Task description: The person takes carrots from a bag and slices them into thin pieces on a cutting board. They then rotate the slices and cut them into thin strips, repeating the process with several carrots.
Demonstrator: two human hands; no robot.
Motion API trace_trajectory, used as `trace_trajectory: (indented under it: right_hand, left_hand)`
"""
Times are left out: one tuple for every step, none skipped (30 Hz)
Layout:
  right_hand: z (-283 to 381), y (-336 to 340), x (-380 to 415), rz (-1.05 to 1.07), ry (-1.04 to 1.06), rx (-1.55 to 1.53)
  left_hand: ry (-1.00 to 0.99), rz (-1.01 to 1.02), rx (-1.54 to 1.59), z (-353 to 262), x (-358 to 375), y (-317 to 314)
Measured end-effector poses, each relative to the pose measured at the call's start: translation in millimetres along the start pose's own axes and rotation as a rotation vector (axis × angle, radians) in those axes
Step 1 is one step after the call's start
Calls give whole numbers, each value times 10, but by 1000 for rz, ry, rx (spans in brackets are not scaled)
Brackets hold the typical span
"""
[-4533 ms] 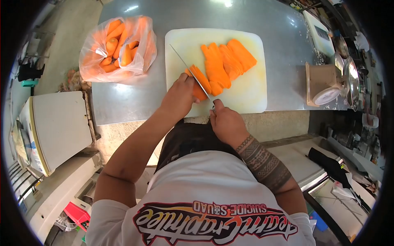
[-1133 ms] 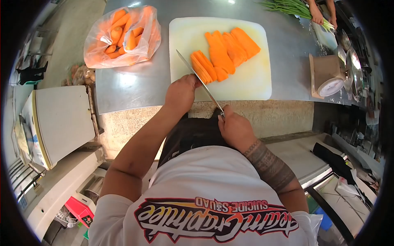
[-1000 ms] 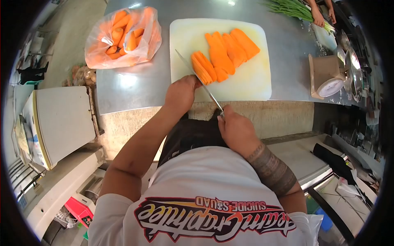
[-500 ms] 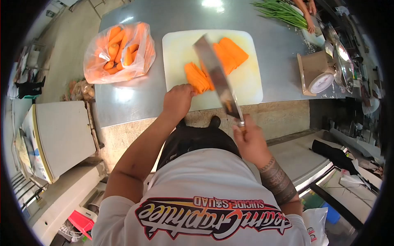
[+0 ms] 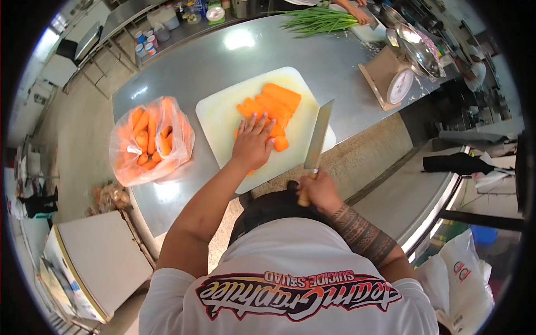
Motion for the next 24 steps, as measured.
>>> trace_trajectory:
  right_hand:
    - [-69,-130,-41,57,55,28]
    - [-167,-254,-102,113,107,58]
    - [-223,-391,-134,169,159,89]
    - [-188,-570,-101,152,124,57]
    - [-140,-747,-66,135,87,24]
    - [-70,-872,-39,121,49,-7]
    - [-2,-940,-79,151,10,74]
    - [-15,-1001,-141,138,23,70]
    - [-33,-1071,-200,127,35,67]
    - [-58,-1122,-234,117,45,65]
    - [-92,-1127,-232,113,52,36]
    - [-61,-1120,-193,110,59,9]
    - [-32,-1099,-162,107,68,-18]
    - [-25,-1048,-131,114,69,-46]
    - [-16,-970,-95,121,72,-73]
    - [-12,-896,-66,128,77,-101]
    - [-54,-830,-78,124,83,-112]
    - [-106,-776,-97,136,103,-78]
    - [-147,-722,-117,147,129,-45]
    - [-158,-661,-145,153,166,-12]
    - [-148,-636,-137,131,165,35]
    - [-154,-617,-119,102,173,82]
    - [-289,-551,-206,133,153,28]
    - [-286,-500,-200,95,212,195]
  left_hand:
    - [-2,18,1,-9,-8,-15]
    - [-3,38,3,-10,-6,-30]
    - [-15,42,6,-4,-6,-32]
    - [-25,46,8,7,-5,-32]
    - [-33,50,11,26,-8,-33]
    - [-70,34,46,56,-2,-58]
    - [-103,17,80,100,5,-84]
    - [-135,3,115,141,14,-112]
    - [-132,-16,124,168,6,-95]
    - [-127,-34,132,198,7,-82]
    - [-121,-48,142,223,28,-72]
    - [-117,-91,175,235,40,-35]
    - [-112,-135,208,237,45,0]
    - [-109,-179,241,225,48,33]
    - [-99,-128,280,181,15,137]
    - [-90,-78,320,115,-36,279]
    - [-83,-29,360,46,-79,369]
    - [-92,50,295,-30,-116,362]
    - [-105,123,228,-112,-172,358]
    - [-126,186,158,-179,-268,372]
    - [-130,263,131,-208,-328,296]
    - [-145,246,131,-239,-361,289]
    - [-167,224,132,-276,-383,311]
    - [-192,293,113,-315,-398,316]
Point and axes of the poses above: each hand's wrist, its own x-axis away from the middle knuckle, its own y-axis out of the back of the hand, z = x × y, the point moved 2 cm from there along -x, towards the middle knuckle, and after that the axes turned 12 degrees about -x, right-handed, at the moved point
